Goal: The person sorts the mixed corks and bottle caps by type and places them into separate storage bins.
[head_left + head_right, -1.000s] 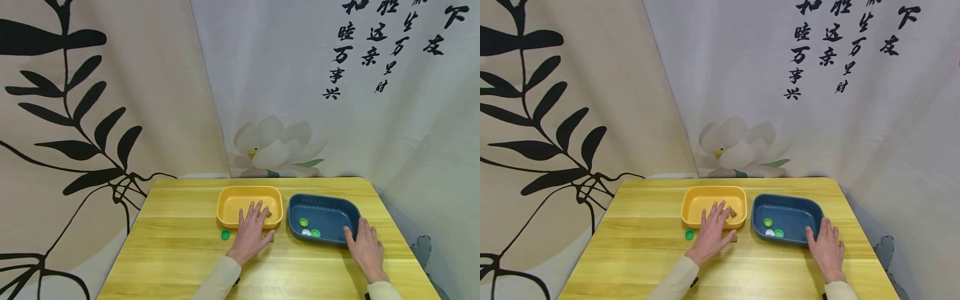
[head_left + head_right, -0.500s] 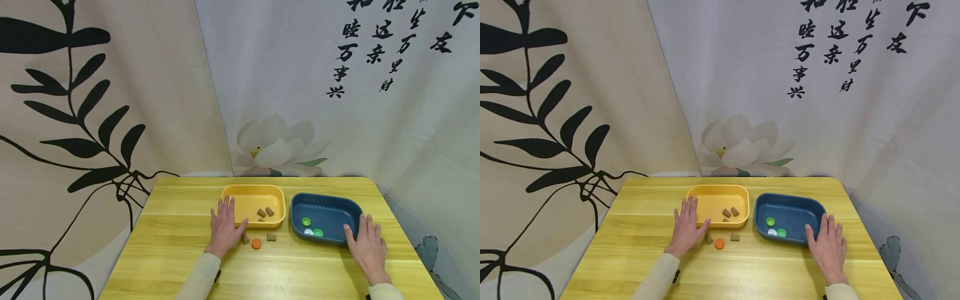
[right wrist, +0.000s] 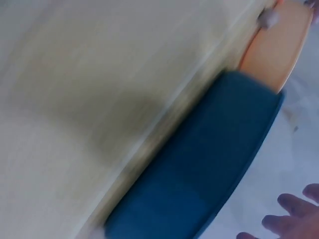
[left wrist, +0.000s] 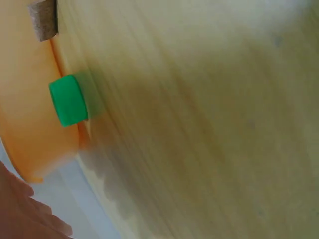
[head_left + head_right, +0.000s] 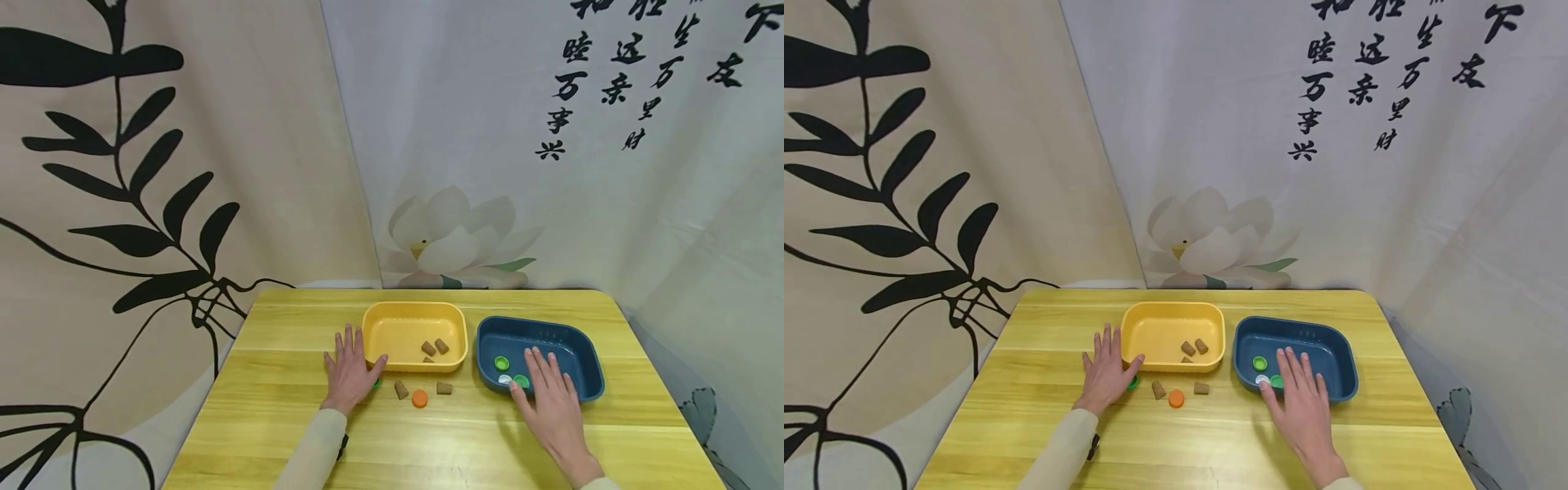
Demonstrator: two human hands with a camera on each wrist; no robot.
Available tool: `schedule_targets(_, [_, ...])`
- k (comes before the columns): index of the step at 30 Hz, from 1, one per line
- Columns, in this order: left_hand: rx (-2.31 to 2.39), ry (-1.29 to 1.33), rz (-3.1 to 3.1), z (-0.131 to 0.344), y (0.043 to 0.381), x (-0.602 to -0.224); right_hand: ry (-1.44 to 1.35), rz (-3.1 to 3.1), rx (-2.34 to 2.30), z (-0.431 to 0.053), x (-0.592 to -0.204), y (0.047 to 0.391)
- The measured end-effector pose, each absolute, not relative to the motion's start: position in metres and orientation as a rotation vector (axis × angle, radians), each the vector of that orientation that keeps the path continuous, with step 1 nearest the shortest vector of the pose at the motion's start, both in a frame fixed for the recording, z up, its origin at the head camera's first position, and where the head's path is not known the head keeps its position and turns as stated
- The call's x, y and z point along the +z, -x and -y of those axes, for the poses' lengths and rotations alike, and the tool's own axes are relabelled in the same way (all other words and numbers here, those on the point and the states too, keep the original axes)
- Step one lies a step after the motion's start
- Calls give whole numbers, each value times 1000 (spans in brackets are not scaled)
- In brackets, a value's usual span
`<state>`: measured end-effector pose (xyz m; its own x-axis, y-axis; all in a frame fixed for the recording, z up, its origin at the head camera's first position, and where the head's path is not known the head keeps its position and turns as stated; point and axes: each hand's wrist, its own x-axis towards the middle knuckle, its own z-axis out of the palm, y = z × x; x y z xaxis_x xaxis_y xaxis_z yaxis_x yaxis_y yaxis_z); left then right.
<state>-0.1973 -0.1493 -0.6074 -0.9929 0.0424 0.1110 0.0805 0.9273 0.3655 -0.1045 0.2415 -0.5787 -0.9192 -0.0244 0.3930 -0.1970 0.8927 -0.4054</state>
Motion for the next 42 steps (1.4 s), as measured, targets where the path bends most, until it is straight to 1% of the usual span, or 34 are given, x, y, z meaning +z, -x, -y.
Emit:
schedule_targets(9, [-572, 93, 3007, 150, 198, -611, -421, 2604, 589, -190, -584, 92])
schedule_targets(17, [-612, 102, 3009, 151, 200, -617, -570, 2650, 561, -161, -591, 93])
schedule_targets(28, [-676, 119, 3010, 149, 204, -609, -565, 2848, 620, -136, -601, 101])
schedule_targets(42, [-658, 100, 3039, 147, 208, -611, -434, 2944, 418, -122, -610, 118])
